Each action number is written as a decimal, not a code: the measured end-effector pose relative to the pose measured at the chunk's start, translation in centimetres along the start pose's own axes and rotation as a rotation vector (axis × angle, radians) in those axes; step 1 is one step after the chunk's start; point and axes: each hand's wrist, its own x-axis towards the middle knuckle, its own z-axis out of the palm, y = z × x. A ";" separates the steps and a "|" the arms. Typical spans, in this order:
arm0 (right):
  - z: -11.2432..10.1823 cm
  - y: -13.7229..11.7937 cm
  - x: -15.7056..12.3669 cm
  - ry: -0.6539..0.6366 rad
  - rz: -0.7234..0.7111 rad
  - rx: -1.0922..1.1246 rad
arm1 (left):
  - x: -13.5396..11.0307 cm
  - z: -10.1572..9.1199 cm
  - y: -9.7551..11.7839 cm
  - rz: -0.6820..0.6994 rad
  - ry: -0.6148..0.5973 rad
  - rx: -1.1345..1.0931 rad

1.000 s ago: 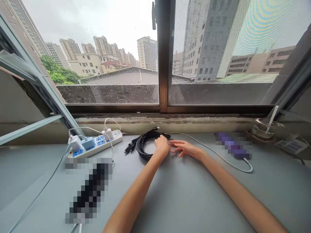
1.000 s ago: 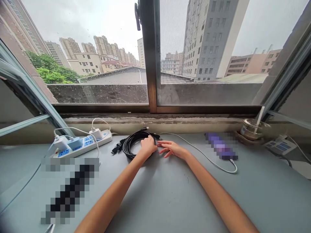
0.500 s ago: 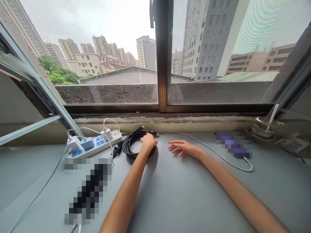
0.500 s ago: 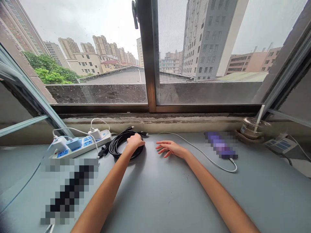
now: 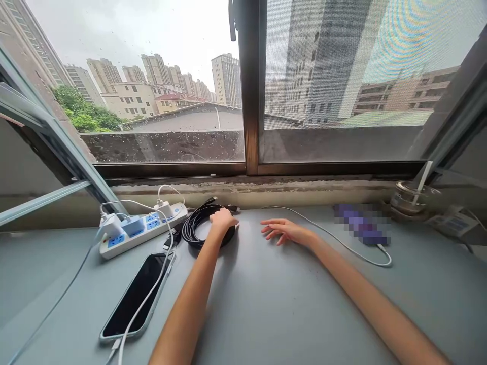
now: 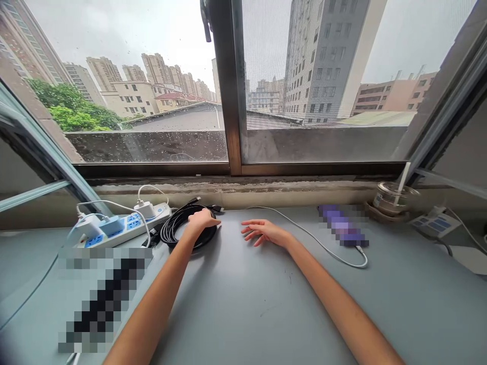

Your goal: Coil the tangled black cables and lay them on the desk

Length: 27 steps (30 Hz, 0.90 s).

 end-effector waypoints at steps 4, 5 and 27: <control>0.0 0.0 0.0 -0.007 -0.004 0.003 | -0.2 -1.2 -0.1 -0.007 -0.044 -0.023; 0.0 0.0 0.1 -0.008 -0.005 0.003 | -0.2 -1.6 -0.2 -0.005 -0.045 -0.032; 0.0 0.4 0.2 -0.027 -0.031 -0.008 | -2.1 -9.2 -1.7 -0.057 0.246 -0.212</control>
